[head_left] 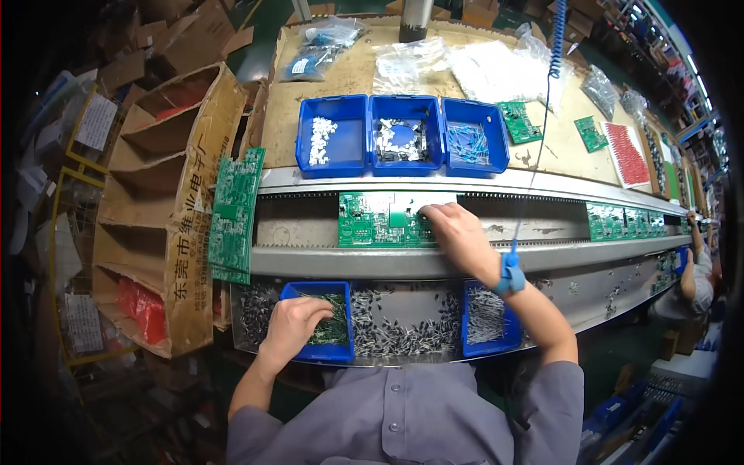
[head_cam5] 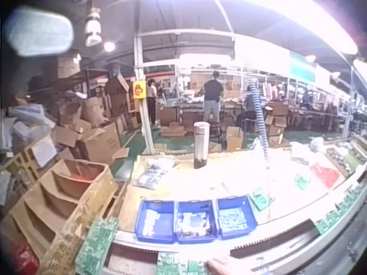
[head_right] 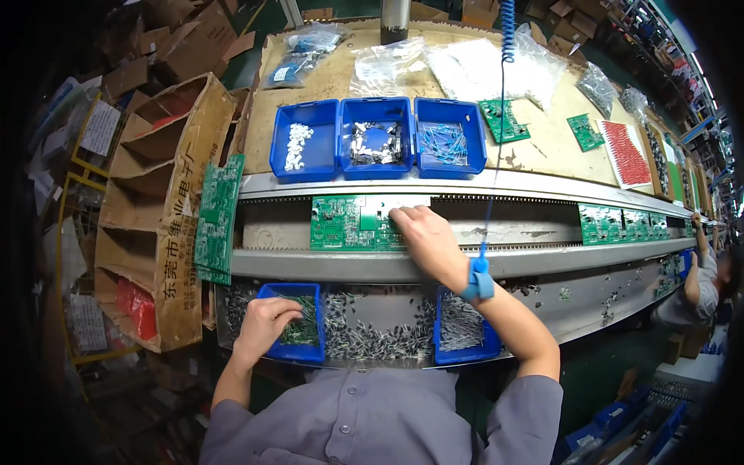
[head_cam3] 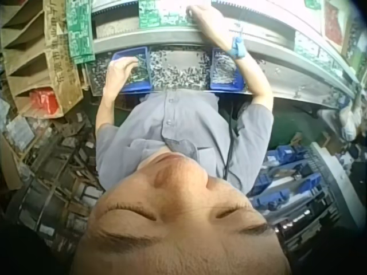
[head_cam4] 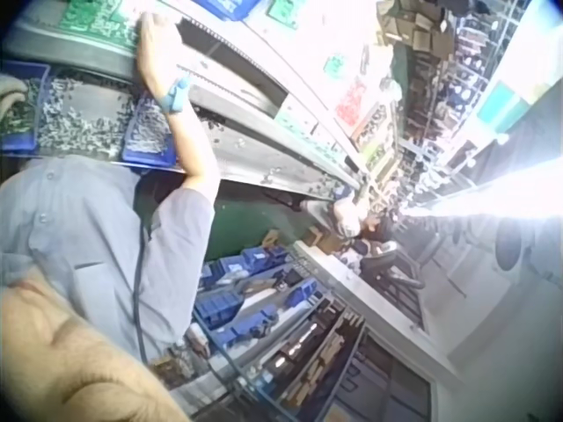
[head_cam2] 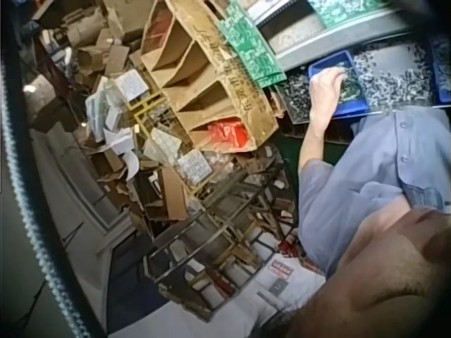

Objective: The person assembles circuit boards on a conveyor line by picking electronic components from bins and inserting them into the boards by hand, then slides the boards along the track.

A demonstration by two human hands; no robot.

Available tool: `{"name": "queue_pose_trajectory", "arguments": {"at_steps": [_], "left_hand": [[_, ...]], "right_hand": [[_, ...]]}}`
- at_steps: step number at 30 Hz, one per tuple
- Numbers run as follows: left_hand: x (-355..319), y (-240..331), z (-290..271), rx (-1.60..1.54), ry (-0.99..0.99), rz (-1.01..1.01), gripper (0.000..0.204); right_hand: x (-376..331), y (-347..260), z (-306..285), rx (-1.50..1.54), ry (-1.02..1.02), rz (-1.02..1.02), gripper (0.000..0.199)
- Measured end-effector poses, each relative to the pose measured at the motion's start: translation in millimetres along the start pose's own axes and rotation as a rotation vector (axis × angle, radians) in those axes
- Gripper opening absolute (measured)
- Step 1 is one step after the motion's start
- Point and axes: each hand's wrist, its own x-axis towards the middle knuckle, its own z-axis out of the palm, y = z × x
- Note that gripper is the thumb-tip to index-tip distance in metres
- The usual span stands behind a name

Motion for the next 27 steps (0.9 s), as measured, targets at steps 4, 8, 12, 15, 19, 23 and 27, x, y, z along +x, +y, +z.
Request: {"name": "queue_pose_trajectory", "arguments": {"at_steps": [4, 8, 12, 15, 19, 23, 27], "left_hand": [[33.9, 15.0, 0.3, -0.199, 0.035, 0.131, 0.012], [74.7, 25.1, 16.4, -0.333, 0.047, 0.065, 0.019], [116.9, 35.0, 47.3, -0.382, -0.010, 0.150, 0.014], [137.5, 41.7, 66.5, -0.380, -0.037, 0.169, 0.011], [149.3, 40.4, 83.7, -0.364, 0.046, 0.231, 0.009], [154.2, 38.5, 92.8, -0.354, 0.073, 0.250, 0.008], [155.3, 38.8, 96.9, -0.286, 0.097, 0.303, 0.007]], "right_hand": [[-42.8, -19.0, -45.4, 0.211, 0.040, 0.200, 0.021], [-97.3, -40.6, -70.0, 0.109, -0.334, 0.314, 0.010], [-146.9, -45.9, -40.0, 0.036, -0.330, 0.382, 0.010], [-146.9, -48.4, -37.4, -0.003, -0.281, 0.361, 0.008], [-146.2, -47.0, -39.1, 0.029, -0.298, 0.320, 0.008], [-145.2, -47.7, -40.7, 0.011, -0.310, 0.328, 0.006], [-149.3, -47.5, -39.6, 0.060, -0.272, 0.363, 0.009]]}}
